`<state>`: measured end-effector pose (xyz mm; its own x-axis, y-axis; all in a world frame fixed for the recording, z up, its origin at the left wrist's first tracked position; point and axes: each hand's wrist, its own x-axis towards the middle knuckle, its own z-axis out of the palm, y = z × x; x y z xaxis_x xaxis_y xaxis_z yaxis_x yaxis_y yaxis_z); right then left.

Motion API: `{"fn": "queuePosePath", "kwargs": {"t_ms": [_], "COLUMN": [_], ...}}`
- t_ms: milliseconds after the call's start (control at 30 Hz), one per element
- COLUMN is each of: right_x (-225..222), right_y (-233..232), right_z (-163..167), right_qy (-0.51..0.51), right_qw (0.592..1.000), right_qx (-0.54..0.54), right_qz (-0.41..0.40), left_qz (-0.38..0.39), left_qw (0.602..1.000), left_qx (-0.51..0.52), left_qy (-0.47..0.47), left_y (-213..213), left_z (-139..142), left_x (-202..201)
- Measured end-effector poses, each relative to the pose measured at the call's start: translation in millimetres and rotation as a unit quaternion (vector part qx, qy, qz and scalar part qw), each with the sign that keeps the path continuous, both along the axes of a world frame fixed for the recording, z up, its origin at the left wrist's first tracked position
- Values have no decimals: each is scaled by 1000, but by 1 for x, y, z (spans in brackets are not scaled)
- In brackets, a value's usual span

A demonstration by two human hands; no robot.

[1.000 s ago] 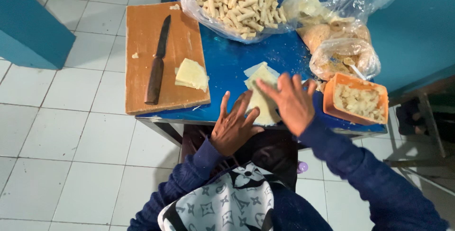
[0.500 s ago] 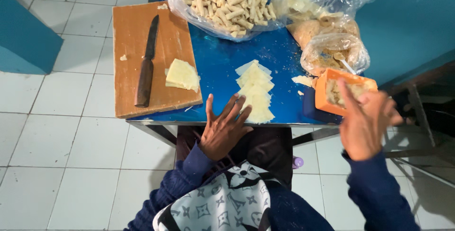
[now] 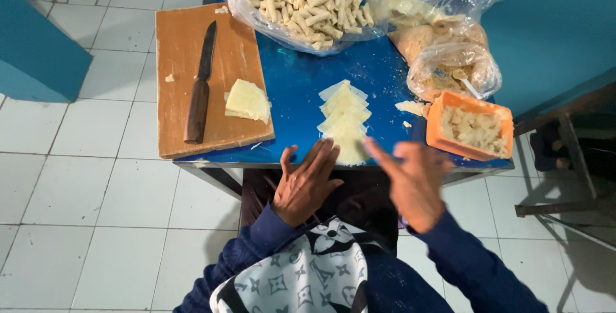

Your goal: The person sits at a table and assembles filled snack wrappers. They spoon filling from an orange container onto thin square wrappers, fold the wrappers over the filling by hand, and stack the folded pieces on the table, occasionally reaching into a plastic bag of ingredients.

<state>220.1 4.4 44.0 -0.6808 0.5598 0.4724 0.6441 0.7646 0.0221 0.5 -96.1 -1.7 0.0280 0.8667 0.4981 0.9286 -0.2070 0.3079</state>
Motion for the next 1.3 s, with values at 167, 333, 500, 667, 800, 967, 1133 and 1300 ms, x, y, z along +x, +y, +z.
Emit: {"fn": "queuePosePath", "kwargs": {"t_ms": [167,333,500,667,800,967,1133,1300], "right_x": [-43,-26,10,61,62,59,62,54], "right_y": [11,9,32,135,210,235,233,227], "right_z": [-4,-6,4,53,57,37,37,43], "right_qy": [-92,-184,-149,31,-82,-91,-79,-83], "right_qw": [995,981,988,999,983,966,966,974], "right_qx": [2,62,31,22,-28,-140,-125,-34], "right_qz": [46,5,-5,5,-163,-200,-211,-209], "left_qz": [20,27,22,24,44,103,117,108], "left_qw": [999,999,999,996,990,985,985,984], "left_qx": [-5,20,35,50,99,65,59,74], "left_qy": [26,30,6,-63,-92,-122,-115,-120], "left_y": [1,-1,1,9,16,20,24,25], "left_z": [-3,-6,-2,4,7,11,11,11], "left_x": [4,4,4,4,6,10,12,13]}}
